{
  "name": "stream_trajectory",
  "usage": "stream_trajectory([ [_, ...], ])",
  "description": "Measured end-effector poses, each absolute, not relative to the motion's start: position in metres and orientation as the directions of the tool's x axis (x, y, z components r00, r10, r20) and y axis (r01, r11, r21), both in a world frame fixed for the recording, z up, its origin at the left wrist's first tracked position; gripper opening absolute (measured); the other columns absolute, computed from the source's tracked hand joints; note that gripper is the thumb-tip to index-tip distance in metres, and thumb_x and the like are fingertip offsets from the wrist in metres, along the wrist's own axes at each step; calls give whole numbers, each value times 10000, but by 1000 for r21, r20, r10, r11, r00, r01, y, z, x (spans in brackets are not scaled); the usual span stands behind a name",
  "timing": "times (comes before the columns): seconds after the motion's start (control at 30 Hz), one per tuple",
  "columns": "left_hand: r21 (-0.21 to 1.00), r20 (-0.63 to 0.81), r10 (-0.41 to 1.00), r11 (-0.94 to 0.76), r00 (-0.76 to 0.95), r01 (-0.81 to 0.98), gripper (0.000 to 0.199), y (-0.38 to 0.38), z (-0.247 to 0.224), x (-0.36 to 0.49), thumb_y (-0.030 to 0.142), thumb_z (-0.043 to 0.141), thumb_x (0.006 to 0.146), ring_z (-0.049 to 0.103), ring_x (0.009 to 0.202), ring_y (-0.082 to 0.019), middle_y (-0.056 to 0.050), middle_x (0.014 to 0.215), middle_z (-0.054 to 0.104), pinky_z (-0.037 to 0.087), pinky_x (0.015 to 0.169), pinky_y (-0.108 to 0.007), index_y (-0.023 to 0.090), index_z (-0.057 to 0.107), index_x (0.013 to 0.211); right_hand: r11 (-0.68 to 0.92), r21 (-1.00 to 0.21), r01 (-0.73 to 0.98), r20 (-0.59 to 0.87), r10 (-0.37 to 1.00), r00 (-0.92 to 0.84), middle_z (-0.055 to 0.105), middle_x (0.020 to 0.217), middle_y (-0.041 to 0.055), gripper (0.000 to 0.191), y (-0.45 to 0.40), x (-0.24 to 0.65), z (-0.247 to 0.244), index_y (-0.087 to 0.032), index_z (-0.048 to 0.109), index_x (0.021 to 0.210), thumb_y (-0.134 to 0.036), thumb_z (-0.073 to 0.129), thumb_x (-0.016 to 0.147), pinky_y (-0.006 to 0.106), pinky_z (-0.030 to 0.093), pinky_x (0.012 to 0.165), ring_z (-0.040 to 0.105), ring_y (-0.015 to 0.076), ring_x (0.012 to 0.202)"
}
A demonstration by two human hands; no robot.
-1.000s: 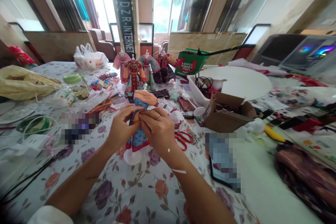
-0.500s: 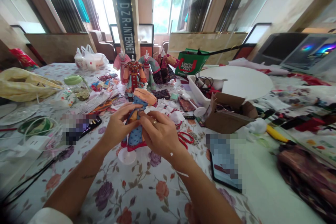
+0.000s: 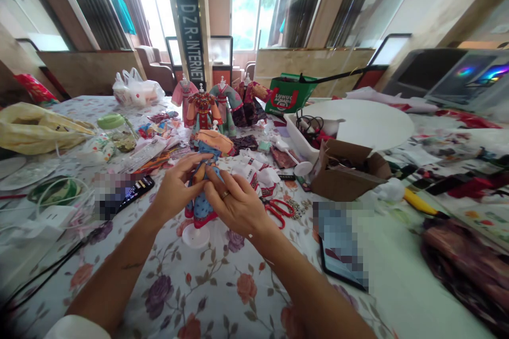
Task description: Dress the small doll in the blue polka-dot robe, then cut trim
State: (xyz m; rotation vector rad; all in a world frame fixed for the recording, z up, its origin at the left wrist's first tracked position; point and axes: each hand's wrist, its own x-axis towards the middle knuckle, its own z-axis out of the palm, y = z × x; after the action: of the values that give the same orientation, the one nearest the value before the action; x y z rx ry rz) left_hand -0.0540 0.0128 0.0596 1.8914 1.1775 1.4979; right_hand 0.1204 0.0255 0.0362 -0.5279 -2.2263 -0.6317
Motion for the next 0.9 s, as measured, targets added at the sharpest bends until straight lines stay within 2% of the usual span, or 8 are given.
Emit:
stream_trajectory([
  [0.1, 809, 525, 850, -515, 45, 282, 457, 12, 60, -56, 88, 647, 720, 576, 1124, -215, -76, 1213, 602, 467, 937, -294, 230, 649, 1154, 831, 209, 515, 756, 197, -624, 641, 1267, 58, 177, 27, 122, 38, -248, 595, 1047, -141, 544, 915, 391, 540, 841, 628, 228, 1080],
  [0.17, 855, 479, 876, -479, 51, 198, 451, 11, 62, -57, 101, 635, 723, 612, 1047, -208, -78, 1176, 625, 499, 865, -279, 214, 647, 1159, 840, 214, 499, 745, 190, -639, 644, 1263, 58, 176, 28, 124, 39, -249, 595, 1047, -147, 548, 913, 392, 541, 837, 631, 227, 1068],
  [0.27, 921, 388, 922, -388, 3, 29, 331, 10, 64, -56, 168, 590, 782, 647, 772, -155, -37, 891, 684, 517, 666, -235, 203, 680, 1099, 830, 276, 485, 710, 164, -685, 651, 1255, 51, 187, 29, 124, 42, -260, 591, 1060, -159, 543, 910, 393, 539, 838, 623, 223, 1070],
  [0.37, 938, 331, 939, -338, -95, -77, 216, 11, 64, -53, 253, 615, 808, 556, 525, -100, 24, 595, 604, 457, 506, -201, 207, 726, 988, 797, 354, 489, 687, 134, -715, 662, 1240, 37, 198, 28, 121, 44, -270, 588, 1059, -157, 540, 904, 383, 533, 844, 611, 213, 1084],
  [0.5, 930, 280, 937, -318, -207, -181, 140, 14, 61, -50, 223, 732, 699, 595, 569, -100, 7, 682, 673, 465, 515, -198, 196, 755, 835, 787, 390, 478, 698, 85, -711, 677, 1215, 61, 192, 26, 115, 45, -245, 600, 1039, -130, 517, 910, 381, 522, 856, 609, 217, 1084],
  [0.6, 914, 236, 945, -295, -224, -280, 126, 14, 60, -49, 166, 754, 636, 630, 616, -113, -1, 746, 709, 488, 552, -211, 193, 756, 759, 794, 402, 457, 703, 53, -709, 688, 1193, 73, 174, 25, 113, 46, -233, 614, 1010, -130, 509, 918, 380, 524, 835, 620, 225, 1064],
  [0.73, 901, 185, 959, -253, -216, -352, 99, 13, 61, -49, 132, 742, 618, 639, 606, -119, 6, 690, 712, 495, 562, -222, 189, 742, 699, 721, 517, 462, 686, -27, -727, 700, 1167, 93, 136, 26, 114, 46, -204, 635, 955, -146, 518, 919, 351, 520, 800, 633, 220, 1033],
  [0.9, 867, 93, 980, -168, -178, -470, 126, 12, 62, -50, 104, 756, 594, 651, 601, -115, 8, 667, 717, 499, 562, -208, 178, 729, 693, 709, 539, 455, 684, -52, -728, 697, 1179, 65, 126, 26, 117, 46, -208, 648, 932, -170, 528, 925, 334, 507, 804, 618, 204, 1050],
])
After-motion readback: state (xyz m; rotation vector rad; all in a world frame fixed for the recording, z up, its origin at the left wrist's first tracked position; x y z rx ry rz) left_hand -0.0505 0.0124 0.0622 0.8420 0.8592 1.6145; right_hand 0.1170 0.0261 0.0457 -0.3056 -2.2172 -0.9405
